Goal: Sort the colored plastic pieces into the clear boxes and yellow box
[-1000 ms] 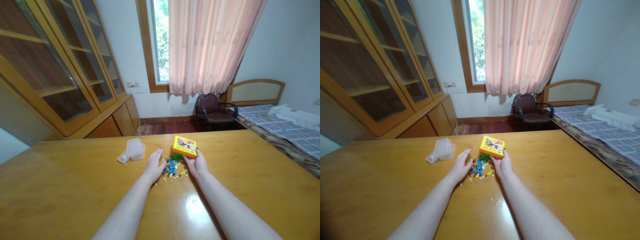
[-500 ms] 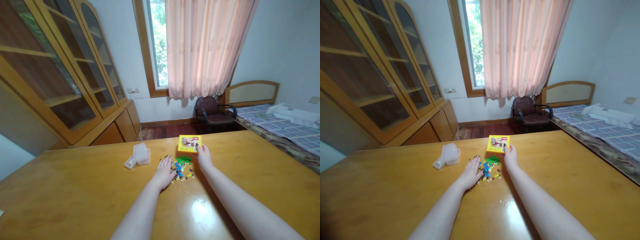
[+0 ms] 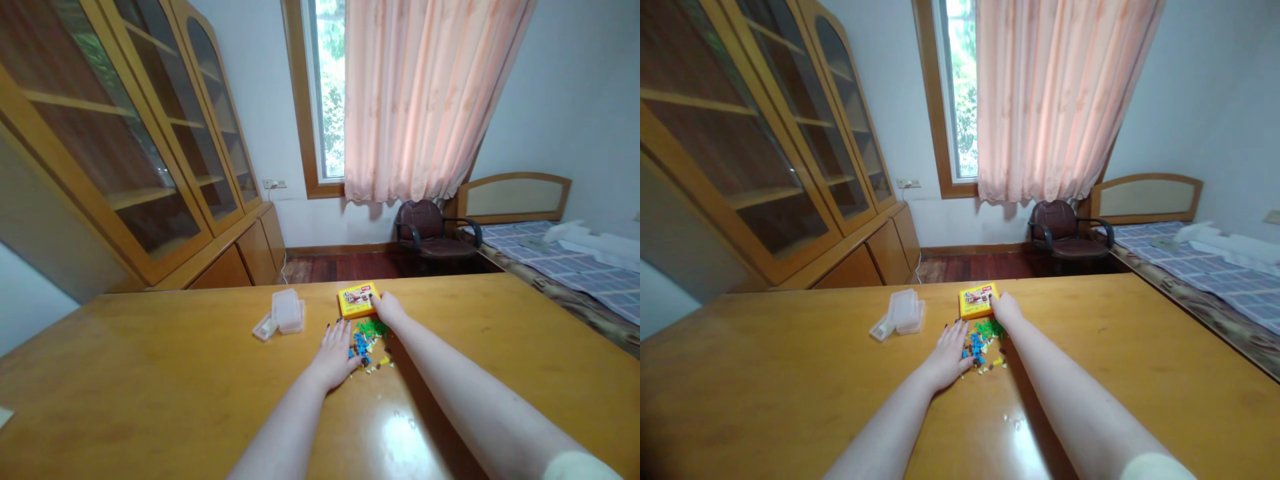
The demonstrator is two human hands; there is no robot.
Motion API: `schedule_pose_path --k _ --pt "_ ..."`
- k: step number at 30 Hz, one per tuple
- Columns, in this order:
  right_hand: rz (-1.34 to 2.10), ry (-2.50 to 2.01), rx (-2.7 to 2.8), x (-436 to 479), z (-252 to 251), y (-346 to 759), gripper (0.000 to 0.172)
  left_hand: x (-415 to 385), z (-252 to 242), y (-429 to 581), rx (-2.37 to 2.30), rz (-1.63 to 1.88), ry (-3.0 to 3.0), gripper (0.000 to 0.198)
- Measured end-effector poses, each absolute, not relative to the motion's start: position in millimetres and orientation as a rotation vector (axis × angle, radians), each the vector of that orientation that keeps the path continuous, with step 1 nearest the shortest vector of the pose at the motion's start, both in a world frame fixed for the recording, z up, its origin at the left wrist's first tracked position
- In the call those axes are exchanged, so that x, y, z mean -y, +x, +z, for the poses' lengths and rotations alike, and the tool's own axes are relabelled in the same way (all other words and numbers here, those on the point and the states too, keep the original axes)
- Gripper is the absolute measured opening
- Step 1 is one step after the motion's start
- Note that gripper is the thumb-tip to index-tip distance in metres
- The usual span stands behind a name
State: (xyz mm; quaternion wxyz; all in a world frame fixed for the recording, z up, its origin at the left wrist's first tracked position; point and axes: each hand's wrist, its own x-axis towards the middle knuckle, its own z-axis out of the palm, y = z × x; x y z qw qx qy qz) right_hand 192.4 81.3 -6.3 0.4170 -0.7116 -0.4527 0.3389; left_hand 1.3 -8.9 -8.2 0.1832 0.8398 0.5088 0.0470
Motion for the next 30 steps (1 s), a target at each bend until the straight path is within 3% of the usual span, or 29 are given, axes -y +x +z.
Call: schedule_pose_path --k 6,17,24,30 --pt "0.544 -1.946 1.509 -66 9 223 0.024 8 -11 0 -1.457 0.170 2.355 0.079" --pt "0.358 -1.842 1.956 41 -32 240 0.061 5 -18 1 -1.466 0.171 2.411 0.076" --pt "0.467 -1.592 2.130 12 -23 206 0.059 8 -14 -1 -1.412 0.223 2.417 0.075" --pt "0.636 -1.523 1.959 7 -17 187 0.050 9 -13 1 -1.429 0.218 2.398 0.074"
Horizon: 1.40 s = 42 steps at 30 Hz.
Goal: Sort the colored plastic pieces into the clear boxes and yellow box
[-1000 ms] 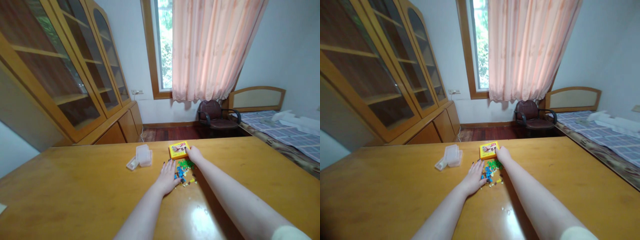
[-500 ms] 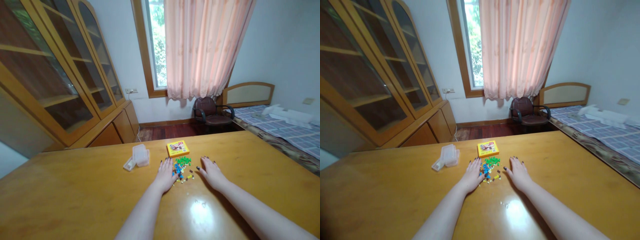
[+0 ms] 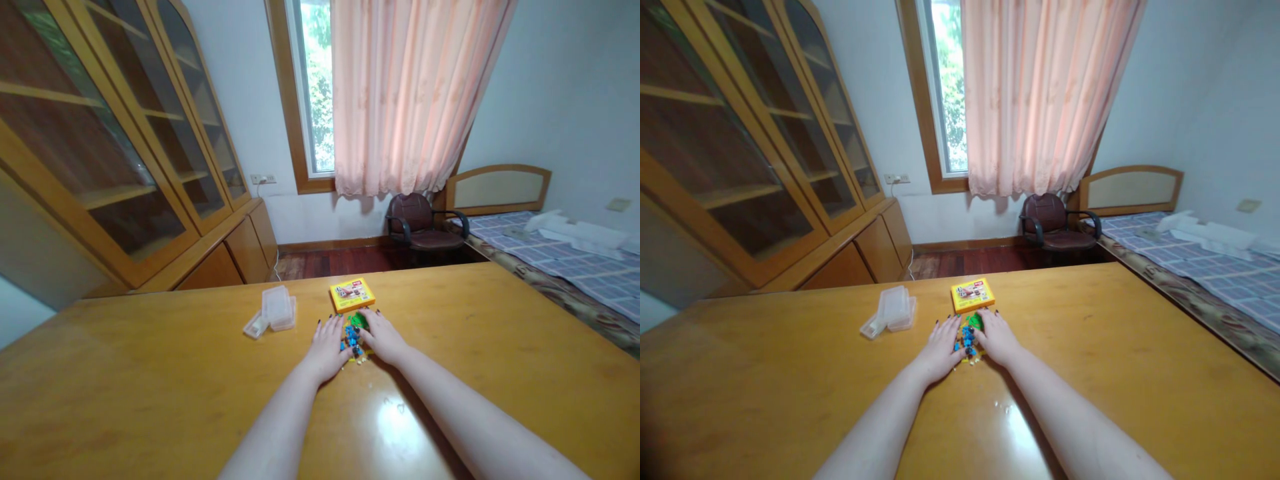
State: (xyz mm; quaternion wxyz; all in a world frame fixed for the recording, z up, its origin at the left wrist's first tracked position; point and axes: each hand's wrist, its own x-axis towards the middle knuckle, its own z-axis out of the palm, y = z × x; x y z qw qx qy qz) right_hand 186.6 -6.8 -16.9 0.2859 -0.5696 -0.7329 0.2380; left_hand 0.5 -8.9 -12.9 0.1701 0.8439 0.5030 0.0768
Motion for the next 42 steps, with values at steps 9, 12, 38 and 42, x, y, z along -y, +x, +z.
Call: schedule_pose_path --k 9,12,38,42 --pt "0.900 -1.261 1.567 10 -20 176 0.036 5 -15 -1 -1.439 0.280 2.403 0.070" --pt "0.647 -1.340 1.580 2 -16 190 0.033 3 -14 -1 -1.458 0.315 2.395 0.068" --pt "0.364 -1.615 1.927 -8 -11 196 0.034 -2 -16 -4 -1.589 0.218 2.393 0.061" --pt "0.314 -1.617 1.798 -11 -13 200 0.031 -1 -16 -5 -1.591 0.255 2.378 0.058"
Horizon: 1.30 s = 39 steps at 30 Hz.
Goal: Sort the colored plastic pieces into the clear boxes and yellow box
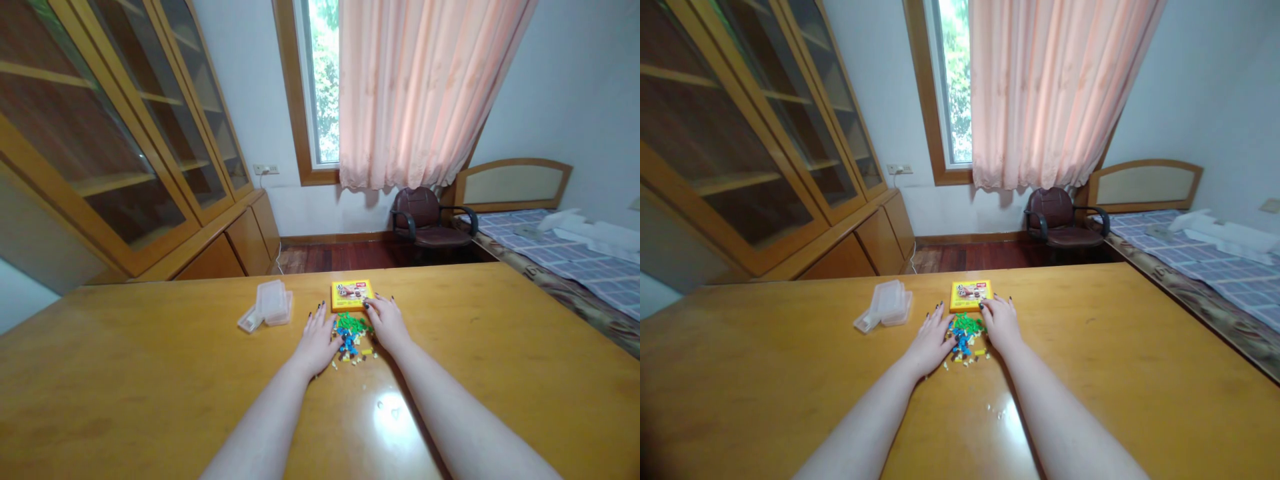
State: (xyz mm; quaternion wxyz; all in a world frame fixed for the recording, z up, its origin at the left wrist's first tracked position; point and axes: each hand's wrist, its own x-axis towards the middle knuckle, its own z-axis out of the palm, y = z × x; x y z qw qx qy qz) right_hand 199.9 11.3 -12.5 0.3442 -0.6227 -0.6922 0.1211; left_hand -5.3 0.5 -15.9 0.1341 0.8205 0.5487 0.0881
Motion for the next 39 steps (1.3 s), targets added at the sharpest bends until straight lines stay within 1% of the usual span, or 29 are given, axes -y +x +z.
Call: schedule_pose_path --k 5,9,11,13,16,23,28,33,36,39 --pt "0.308 -1.568 1.725 -12 -14 201 0.029 2 -11 -4 -1.539 0.246 2.397 0.059" --pt "0.339 -1.535 1.726 -12 -16 200 0.028 10 -6 1 -1.420 0.296 2.436 0.073" --pt "0.350 -1.526 1.719 -13 -17 200 0.028 14 -3 5 -1.310 0.323 2.502 0.076" --pt "0.356 -1.510 1.710 -14 -20 199 0.028 17 0 10 -1.222 0.336 2.578 0.073" --pt "0.352 -1.480 1.696 -15 -24 197 0.029 17 -1 17 -1.233 0.334 2.621 0.064" --pt "0.348 -1.476 1.679 -16 -27 194 0.031 9 -10 21 -1.261 0.325 2.644 0.057" --pt "0.378 -1.492 1.668 -16 -25 194 0.031 11 -6 22 -1.314 0.400 2.602 0.042" --pt "0.401 -1.485 1.664 -15 -21 194 0.030 15 0 25 -1.414 0.391 2.589 0.025" --pt "0.410 -1.477 1.659 -16 -22 194 0.030 15 3 27 -1.538 0.334 2.589 0.021" --pt "0.401 -1.472 1.664 -17 -24 194 0.030 12 3 27 -1.572 0.262 2.616 0.022"
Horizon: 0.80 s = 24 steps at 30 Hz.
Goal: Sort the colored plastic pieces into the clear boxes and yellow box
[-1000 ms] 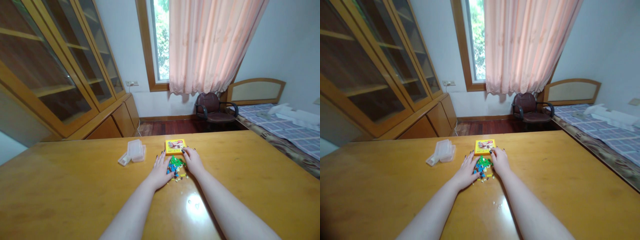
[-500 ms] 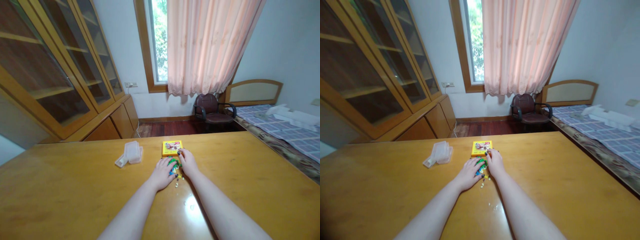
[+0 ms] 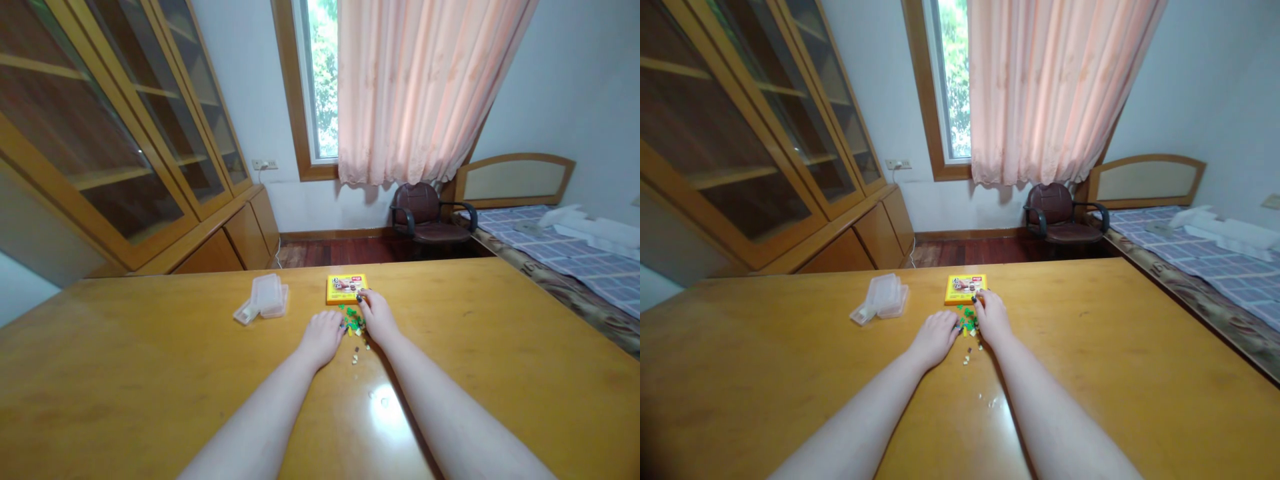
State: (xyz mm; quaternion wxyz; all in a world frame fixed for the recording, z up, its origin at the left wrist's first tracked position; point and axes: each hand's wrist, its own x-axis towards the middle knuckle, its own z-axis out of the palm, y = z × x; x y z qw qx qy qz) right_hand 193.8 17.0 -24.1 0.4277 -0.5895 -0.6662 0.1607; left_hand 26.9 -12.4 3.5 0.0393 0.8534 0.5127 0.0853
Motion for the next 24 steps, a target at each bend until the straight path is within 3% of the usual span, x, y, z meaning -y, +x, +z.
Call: schedule_pose_path --k 9,19,22,24 --pt "0.229 -1.437 1.606 -9 -13 195 0.027 4 2 20 -1.616 0.191 2.597 0.033" --pt "0.448 -1.281 2.001 3 -5 182 0.023 7 12 9 -1.388 0.497 2.534 0.028" --pt "0.498 -1.299 2.002 2 -6 181 0.022 10 9 10 -1.546 0.454 2.507 0.032" --pt "0.532 -1.324 2.020 2 -8 181 0.030 10 2 10 -1.684 0.389 2.469 0.040"
